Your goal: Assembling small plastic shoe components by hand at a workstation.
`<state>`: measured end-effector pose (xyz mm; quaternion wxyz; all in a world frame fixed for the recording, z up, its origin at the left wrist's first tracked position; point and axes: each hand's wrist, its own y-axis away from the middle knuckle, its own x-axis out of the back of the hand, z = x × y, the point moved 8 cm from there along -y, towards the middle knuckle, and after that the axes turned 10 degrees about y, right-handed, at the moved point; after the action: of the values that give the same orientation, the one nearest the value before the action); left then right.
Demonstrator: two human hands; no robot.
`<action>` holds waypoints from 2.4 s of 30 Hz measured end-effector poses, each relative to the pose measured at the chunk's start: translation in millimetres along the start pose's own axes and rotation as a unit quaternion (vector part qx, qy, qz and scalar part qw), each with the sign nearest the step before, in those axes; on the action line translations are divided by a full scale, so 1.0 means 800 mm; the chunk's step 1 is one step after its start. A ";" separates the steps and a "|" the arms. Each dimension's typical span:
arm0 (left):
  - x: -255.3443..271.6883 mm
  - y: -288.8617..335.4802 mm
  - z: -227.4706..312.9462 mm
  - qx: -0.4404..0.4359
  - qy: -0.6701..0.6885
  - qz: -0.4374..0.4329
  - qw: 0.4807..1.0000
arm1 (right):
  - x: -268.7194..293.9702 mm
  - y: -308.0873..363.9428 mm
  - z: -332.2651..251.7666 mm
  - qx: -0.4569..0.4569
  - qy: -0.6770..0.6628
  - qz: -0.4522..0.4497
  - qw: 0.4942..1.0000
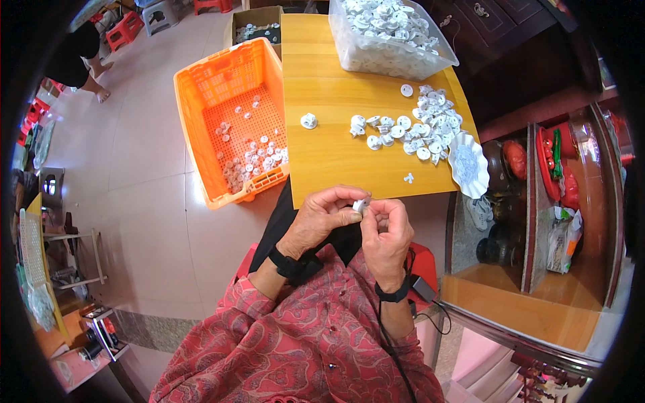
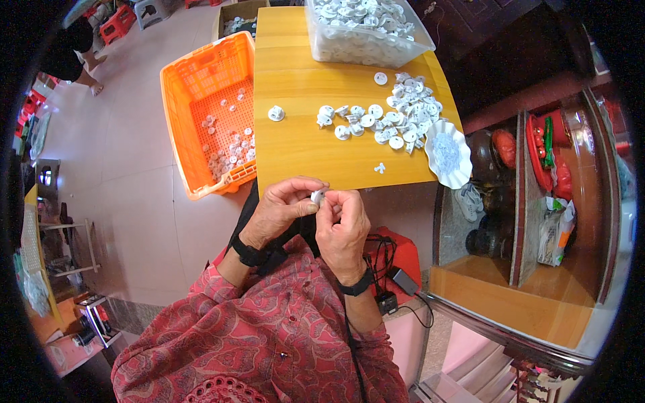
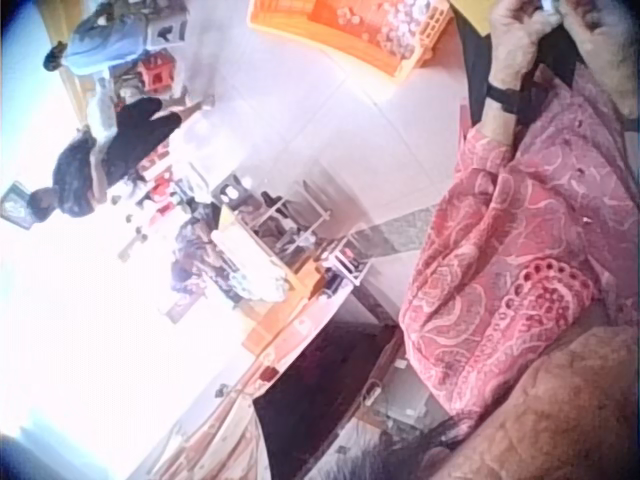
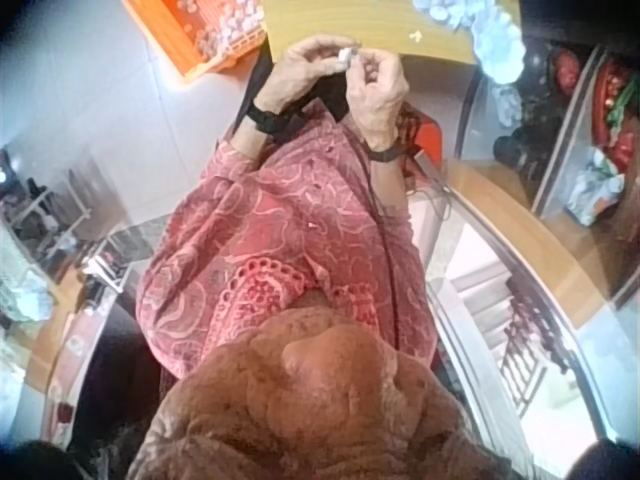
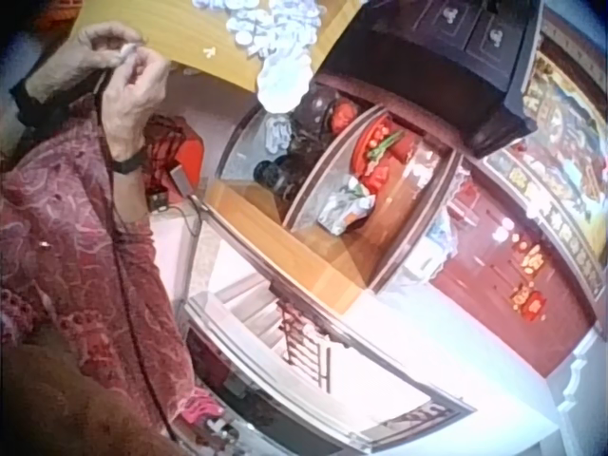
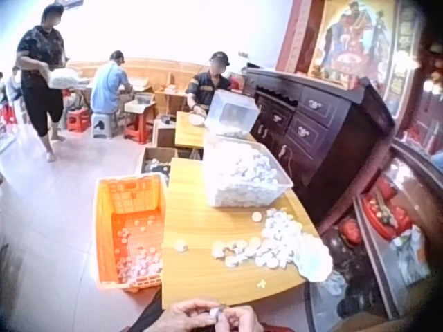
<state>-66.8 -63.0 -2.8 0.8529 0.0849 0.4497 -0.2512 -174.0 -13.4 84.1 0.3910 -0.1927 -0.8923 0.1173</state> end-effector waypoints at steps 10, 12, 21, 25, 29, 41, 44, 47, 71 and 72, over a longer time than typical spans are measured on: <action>0.000 -0.003 -0.001 0.007 0.022 0.014 1.000 | -0.011 0.004 0.039 -0.155 -0.229 -0.050 0.960; 0.000 -0.004 -0.003 0.007 0.018 0.010 1.000 | -0.011 0.005 0.042 -0.148 -0.216 -0.045 0.964; 0.010 -0.005 0.030 -0.006 -0.059 0.064 0.996 | -0.015 -0.015 0.021 -0.070 -0.105 -0.056 0.990; 0.054 -0.004 0.080 -0.077 -0.069 0.179 0.978 | -0.012 -0.029 0.027 -0.044 -0.049 -0.091 0.994; 0.143 0.004 0.114 -0.141 -0.071 0.294 0.943 | -0.019 -0.051 0.038 -0.003 -0.030 -0.113 0.993; 0.119 -0.024 0.128 -0.170 -0.303 0.361 0.865 | -0.027 -0.054 0.087 -0.003 0.012 -0.121 0.993; 0.039 -0.068 0.102 -0.160 -0.481 0.202 0.838 | -0.016 -0.050 0.110 -0.017 0.048 -0.094 0.994; -0.006 -0.097 0.065 -0.150 -0.577 0.099 0.797 | 0.004 -0.050 0.129 -0.018 0.153 -0.048 0.987; -0.033 -0.116 0.029 -0.150 -0.671 0.034 0.725 | 0.004 -0.044 0.114 0.087 0.301 -0.016 0.950; -0.036 -0.115 0.031 -0.178 -0.665 0.026 0.725 | 0.002 -0.043 0.112 0.095 0.301 -0.020 0.949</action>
<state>-108.6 -140.8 42.7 0.9390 -0.2453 -0.1982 -0.1370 -250.0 -48.7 37.8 0.6599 -0.1633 -0.7217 0.1301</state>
